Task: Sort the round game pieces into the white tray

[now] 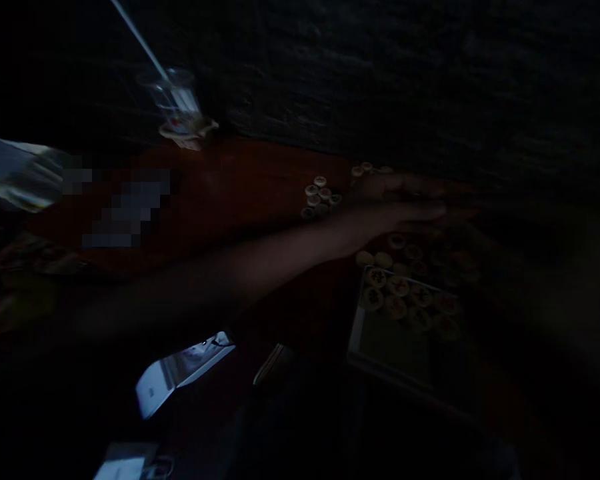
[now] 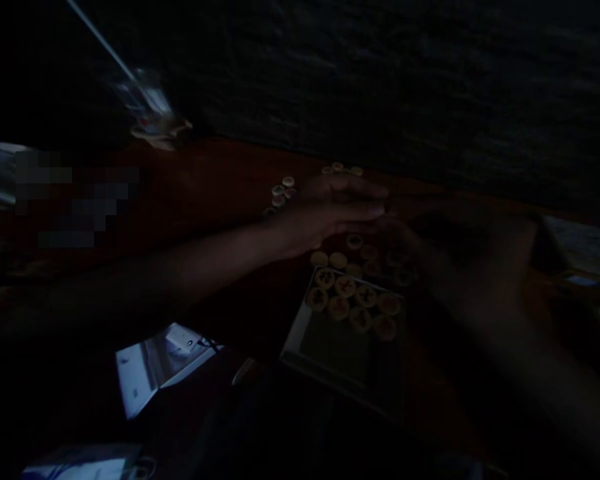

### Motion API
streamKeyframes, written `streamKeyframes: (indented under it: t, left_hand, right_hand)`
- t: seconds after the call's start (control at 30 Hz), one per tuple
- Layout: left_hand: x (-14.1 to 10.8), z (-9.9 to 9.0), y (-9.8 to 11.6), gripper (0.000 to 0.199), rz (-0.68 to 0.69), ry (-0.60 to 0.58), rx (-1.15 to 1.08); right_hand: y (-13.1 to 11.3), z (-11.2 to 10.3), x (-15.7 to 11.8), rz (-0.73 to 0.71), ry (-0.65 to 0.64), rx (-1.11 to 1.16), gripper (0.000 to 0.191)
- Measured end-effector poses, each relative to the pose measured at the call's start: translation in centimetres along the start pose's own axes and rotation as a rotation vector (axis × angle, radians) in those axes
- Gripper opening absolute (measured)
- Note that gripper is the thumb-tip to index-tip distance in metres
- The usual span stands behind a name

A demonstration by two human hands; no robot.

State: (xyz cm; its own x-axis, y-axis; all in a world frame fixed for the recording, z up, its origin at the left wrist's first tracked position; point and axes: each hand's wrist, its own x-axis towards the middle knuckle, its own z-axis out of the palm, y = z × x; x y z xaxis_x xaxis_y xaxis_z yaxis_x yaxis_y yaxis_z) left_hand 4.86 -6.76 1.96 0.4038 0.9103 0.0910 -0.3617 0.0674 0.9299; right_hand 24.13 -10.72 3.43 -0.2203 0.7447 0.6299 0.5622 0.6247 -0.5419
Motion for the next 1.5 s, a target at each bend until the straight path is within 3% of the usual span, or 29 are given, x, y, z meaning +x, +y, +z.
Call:
streamKeyframes:
  t: [0.13,0.27,0.43,0.63,0.77,1.03,1.23,1.37,1.5]
  left_hand:
    - [-1.4,-1.4,1.2,0.013,-0.009,0.045,-0.069]
    - [-1.2,-2.2,0.9,0.019,-0.015,0.022,-0.108]
    - [-1.5,-1.8,1.1,0.023,-0.023,-0.017,-0.122]
    - [-2.2,-1.2,2.0,0.022,-0.001,-0.027,-0.075]
    - [-2.0,-1.3,2.0,0.025,0.005,-0.057,0.041]
    - [-2.9,0.0,2.1,0.022,-0.074,0.021,-0.039]
    - [-2.3,-1.0,2.4,0.016,-0.082,-0.058,-0.072]
    - [-1.6,-2.0,2.3,0.022,-0.059,-0.005,-0.041]
    - [-1.8,-1.8,2.0,0.013,-0.012,-0.006,0.154]
  right_hand:
    - [-0.8,1.2,0.4,-0.023,0.005,-0.101,0.023]
    - [-1.0,0.9,0.5,-0.054,-0.100,-0.092,0.029]
    - [-2.1,0.4,0.6,-0.084,-0.081,-0.079,0.021]
    - [-3.6,-0.3,0.9,-0.039,-0.163,-0.127,0.025]
    - [-4.2,-1.1,0.9,-0.043,-0.285,-0.164,0.030]
    - [-5.2,-0.8,0.4,-0.054,-0.167,-0.306,0.020]
    - [-6.3,-1.5,-0.2,-0.030,-0.170,-0.272,0.021]
    - [-8.6,-2.2,-2.4,0.070,-0.255,-0.177,0.027]
    - [-10.7,-1.4,-4.3,-0.009,-0.436,-0.119,0.029]
